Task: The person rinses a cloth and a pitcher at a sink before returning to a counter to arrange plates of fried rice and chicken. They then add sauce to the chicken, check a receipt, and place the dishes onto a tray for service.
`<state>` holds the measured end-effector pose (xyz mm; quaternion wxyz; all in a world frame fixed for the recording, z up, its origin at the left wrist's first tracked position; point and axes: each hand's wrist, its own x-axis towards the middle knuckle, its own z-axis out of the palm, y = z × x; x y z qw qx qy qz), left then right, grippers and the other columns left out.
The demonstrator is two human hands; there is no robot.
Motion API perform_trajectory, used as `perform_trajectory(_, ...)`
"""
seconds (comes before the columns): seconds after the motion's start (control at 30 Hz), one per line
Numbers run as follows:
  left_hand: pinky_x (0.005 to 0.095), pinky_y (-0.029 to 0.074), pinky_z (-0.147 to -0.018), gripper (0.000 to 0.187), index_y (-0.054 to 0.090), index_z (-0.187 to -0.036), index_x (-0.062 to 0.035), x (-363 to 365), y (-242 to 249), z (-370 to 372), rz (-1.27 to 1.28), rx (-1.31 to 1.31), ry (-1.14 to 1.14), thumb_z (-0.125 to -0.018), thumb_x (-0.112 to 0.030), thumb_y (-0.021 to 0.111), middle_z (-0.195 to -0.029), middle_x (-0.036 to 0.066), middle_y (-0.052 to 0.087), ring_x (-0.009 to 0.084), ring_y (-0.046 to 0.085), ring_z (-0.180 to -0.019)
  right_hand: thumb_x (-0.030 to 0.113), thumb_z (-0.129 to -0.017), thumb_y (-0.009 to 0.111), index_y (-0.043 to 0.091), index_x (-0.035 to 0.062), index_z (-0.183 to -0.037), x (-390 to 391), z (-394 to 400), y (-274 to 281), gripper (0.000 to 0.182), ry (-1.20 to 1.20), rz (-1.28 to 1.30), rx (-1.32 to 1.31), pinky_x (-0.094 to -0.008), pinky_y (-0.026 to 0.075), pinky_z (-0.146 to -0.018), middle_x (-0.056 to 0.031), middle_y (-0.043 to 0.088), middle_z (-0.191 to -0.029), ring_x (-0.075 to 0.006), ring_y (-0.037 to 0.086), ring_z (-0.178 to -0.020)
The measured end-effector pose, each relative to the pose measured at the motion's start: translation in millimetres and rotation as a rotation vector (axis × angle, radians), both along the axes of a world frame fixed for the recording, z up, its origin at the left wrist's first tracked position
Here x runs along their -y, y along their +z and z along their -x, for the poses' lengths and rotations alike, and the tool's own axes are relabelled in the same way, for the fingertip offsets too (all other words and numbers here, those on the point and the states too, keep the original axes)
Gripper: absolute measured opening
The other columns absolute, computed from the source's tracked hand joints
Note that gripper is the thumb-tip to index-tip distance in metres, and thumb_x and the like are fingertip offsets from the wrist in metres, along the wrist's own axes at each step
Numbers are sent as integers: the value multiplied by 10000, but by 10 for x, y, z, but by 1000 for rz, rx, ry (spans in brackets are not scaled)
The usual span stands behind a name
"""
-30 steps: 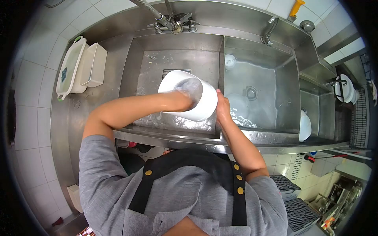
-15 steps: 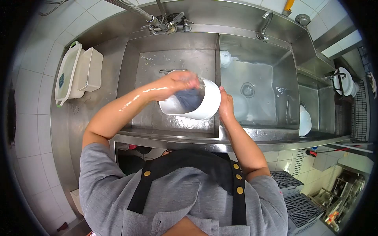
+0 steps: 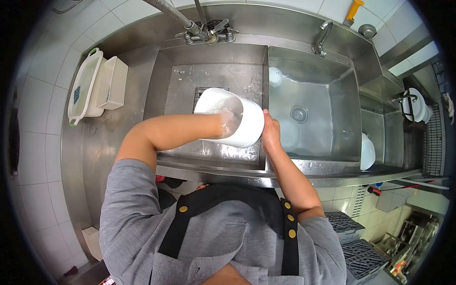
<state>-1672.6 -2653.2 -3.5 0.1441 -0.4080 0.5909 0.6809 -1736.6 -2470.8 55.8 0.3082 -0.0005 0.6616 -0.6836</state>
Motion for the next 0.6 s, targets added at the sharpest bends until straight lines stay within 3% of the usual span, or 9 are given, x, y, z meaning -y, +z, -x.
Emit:
perform_trajectory(0.07,365,517,-821,344,643,-1108,-53,-60,377,50,21,-15,-235,-791,-185,658,-1051,143,661,266,642,-950,389,-941,480,656,-54,-851,18,51,0,485,-2,-7,-16,-308,440,-644,-93,642,-788,-162,572,-699)
perform_trajectory(0.13,362,519,-823,369,626,-1124,-45,-152,938,90,38,-28,-474,-785,-182,674,-1052,138,657,251,642,-948,385,-946,481,568,-6,-582,36,98,13,541,-97,29,-92,-332,359,-496,-52,544,-555,-138,474,-521)
perform_trajectory(0.2,358,521,-825,396,610,-1140,-36,-231,1390,88,49,-40,-707,-780,-178,690,-1053,132,653,236,642,-946,385,-947,474,559,-7,-573,-1,170,21,549,-101,-6,-141,-336,354,-491,-51,537,-543,-138,465,-511)
perform_trajectory(0.27,336,522,-828,448,562,-1180,-27,-65,1686,-6,-505,-285,-407,-755,-77,693,-1049,111,635,198,633,-947,389,-950,456,552,-15,-559,-24,249,74,570,-125,-47,-207,-338,343,-483,-52,526,-523,-138,459,-499)
perform_trajectory(0.37,317,524,-847,402,523,-1169,-35,278,2232,-237,-409,-599,-209,-793,22,653,-1047,100,612,184,633,-944,400,-946,455,564,-36,-575,-104,371,190,583,-125,-148,-288,-359,367,-504,-76,534,-519,-164,476,-506)
perform_trajectory(0.4,310,551,-795,260,541,-1060,-51,370,2343,-321,-451,-756,-136,-823,16,624,-998,88,621,169,645,-901,400,-946,455,564,-36,-575,-138,434,203,583,-120,-151,-284,-359,367,-504,-76,534,-519,-164,476,-506)
perform_trajectory(0.5,303,544,-746,109,556,-877,-83,689,2667,-644,-424,-1023,67,-842,-4,622,-944,63,637,162,644,-855,385,-926,486,638,-55,-710,-262,673,197,513,-46,-319,-358,-334,407,-557,-74,599,-625,-167,526,-583)
perform_trajectory(0.57,296,538,-732,77,586,-919,-62,654,2791,-744,-325,-1149,211,-865,-7,583,-947,58,638,148,634,-824,450,-921,454,608,-97,-680,-311,847,195,617,-118,-303,-434,-416,425,-591,-177,592,-576,-275,544,-544)
perform_trajectory(0.6,296,538,-732,77,586,-919,-62,668,2713,-745,-324,-1148,213,-865,-7,583,-947,58,638,148,634,-824,450,-921,454,608,-97,-680,-331,920,243,617,-116,-303,-433,-416,425,-591,-177,592,-576,-275,544,-544)
